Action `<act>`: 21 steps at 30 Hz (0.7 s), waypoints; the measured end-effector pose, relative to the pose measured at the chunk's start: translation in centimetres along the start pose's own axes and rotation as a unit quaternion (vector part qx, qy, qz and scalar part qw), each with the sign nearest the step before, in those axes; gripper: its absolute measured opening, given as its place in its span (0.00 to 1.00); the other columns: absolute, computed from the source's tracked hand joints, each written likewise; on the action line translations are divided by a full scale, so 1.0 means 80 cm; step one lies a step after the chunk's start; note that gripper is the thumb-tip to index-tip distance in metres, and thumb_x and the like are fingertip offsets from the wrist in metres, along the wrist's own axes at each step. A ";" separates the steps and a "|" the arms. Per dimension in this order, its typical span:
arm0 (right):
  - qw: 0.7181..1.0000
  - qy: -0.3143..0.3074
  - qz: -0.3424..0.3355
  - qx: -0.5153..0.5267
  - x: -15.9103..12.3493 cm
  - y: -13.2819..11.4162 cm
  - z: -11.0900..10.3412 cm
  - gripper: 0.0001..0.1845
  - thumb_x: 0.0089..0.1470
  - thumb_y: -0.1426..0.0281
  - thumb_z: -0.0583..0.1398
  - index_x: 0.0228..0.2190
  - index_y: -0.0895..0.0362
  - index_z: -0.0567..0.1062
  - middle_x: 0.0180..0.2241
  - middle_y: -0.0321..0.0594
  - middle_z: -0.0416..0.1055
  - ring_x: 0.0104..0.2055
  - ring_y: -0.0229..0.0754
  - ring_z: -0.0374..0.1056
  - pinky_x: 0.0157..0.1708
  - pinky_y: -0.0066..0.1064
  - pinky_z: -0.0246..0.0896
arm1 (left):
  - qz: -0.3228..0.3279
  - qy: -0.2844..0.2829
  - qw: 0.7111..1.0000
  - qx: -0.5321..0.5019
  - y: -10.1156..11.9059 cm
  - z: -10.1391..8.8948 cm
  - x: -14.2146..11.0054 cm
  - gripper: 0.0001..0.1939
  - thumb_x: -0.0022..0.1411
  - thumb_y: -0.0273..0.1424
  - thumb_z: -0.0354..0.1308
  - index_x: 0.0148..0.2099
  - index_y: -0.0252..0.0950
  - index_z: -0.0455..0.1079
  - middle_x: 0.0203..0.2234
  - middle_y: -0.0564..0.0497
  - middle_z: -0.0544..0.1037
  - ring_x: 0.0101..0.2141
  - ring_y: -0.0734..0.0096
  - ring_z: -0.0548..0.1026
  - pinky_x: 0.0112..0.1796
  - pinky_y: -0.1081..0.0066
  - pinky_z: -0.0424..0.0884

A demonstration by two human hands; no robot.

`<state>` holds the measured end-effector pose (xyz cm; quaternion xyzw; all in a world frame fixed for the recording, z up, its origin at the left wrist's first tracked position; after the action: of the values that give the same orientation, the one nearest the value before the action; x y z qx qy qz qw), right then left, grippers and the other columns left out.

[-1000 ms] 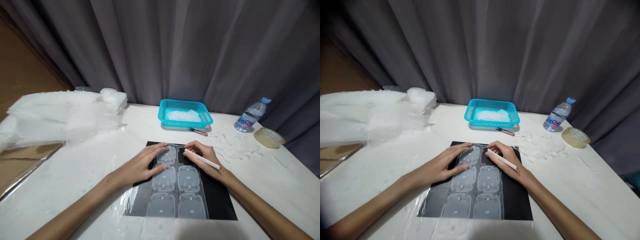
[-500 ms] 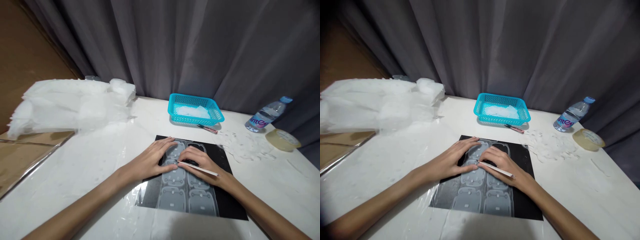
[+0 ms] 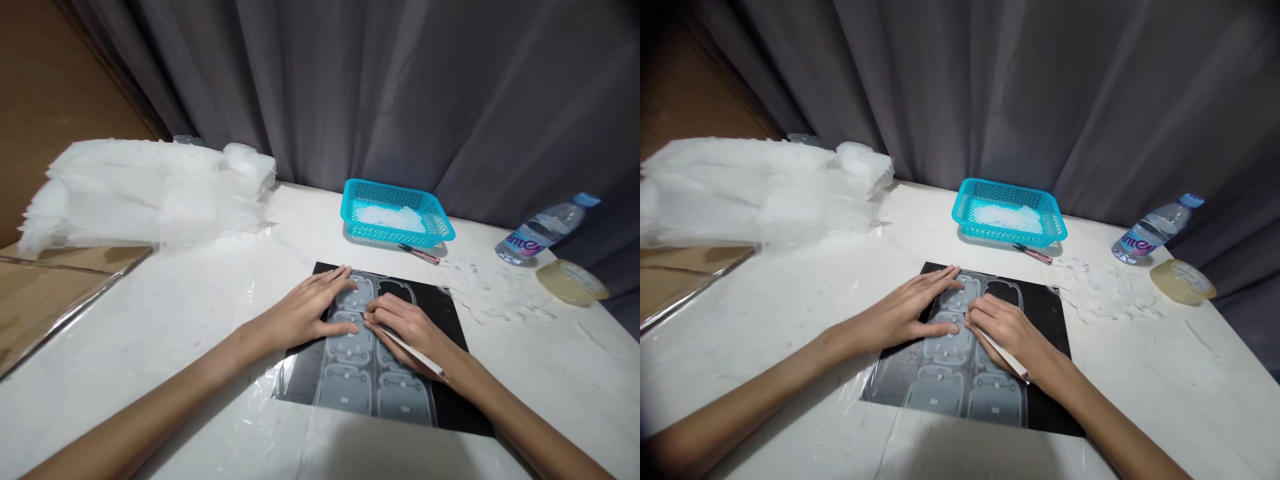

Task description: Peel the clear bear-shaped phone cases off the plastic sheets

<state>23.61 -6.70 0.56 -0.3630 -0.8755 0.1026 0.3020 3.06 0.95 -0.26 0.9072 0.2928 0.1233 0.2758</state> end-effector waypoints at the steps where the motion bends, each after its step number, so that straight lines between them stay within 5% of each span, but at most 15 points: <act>1: 1.000 0.002 -0.004 -0.014 -0.001 0.001 0.001 0.10 0.73 0.73 0.53 0.38 0.55 0.73 0.39 0.45 0.76 0.39 0.42 0.73 0.41 0.34 0.71 | 0.000 -0.005 1.000 -0.002 0.000 0.000 0.000 0.47 0.67 0.57 0.60 0.78 0.41 0.51 0.73 0.40 0.60 0.73 0.45 0.55 0.69 0.48 0.57; 9: 0.990 0.001 -0.005 -0.144 0.006 0.007 0.015 0.15 0.75 0.66 0.51 0.51 0.59 0.73 0.44 0.49 0.76 0.47 0.47 0.76 0.46 0.38 0.76 | 0.011 0.004 1.000 0.009 -0.007 0.002 0.001 0.49 0.67 0.59 0.59 0.78 0.42 0.47 0.75 0.40 0.55 0.72 0.46 0.56 0.69 0.50 0.57; 13: 0.977 0.004 -0.053 -0.205 0.000 0.004 0.023 0.16 0.74 0.71 0.51 0.56 0.62 0.71 0.44 0.52 0.77 0.47 0.51 0.76 0.48 0.43 0.76 | -0.002 0.062 0.998 0.001 -0.004 -0.001 0.001 0.52 0.60 0.61 0.64 0.74 0.39 0.51 0.73 0.35 0.56 0.72 0.40 0.55 0.68 0.45 0.58; 16: 0.974 0.019 -0.059 -0.219 -0.003 0.004 0.022 0.15 0.73 0.74 0.53 0.57 0.64 0.71 0.43 0.53 0.78 0.45 0.50 0.77 0.46 0.41 0.76 | -0.062 0.128 0.990 0.007 0.000 -0.002 -0.001 0.48 0.54 0.63 0.67 0.64 0.36 0.62 0.61 0.34 0.67 0.63 0.38 0.64 0.61 0.42 0.66; 21: 0.977 0.062 -0.037 -0.200 0.001 0.003 0.007 0.15 0.73 0.72 0.53 0.56 0.61 0.73 0.39 0.49 0.78 0.41 0.47 0.78 0.39 0.35 0.76 | -0.130 0.150 0.978 -0.068 0.000 0.003 -0.006 0.30 0.58 0.61 0.65 0.44 0.39 0.67 0.40 0.47 0.73 0.44 0.54 0.71 0.45 0.56 0.71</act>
<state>23.37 -6.46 0.02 -0.3887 -0.8708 -0.1089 0.2806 2.77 0.58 -0.46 0.8113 0.4375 0.2411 0.3037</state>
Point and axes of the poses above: each hand's wrist, its own x-axis towards the middle knuckle, its own z-axis out of the palm, y = z × x, the point moved 3 cm from there along x, towards the middle knuckle
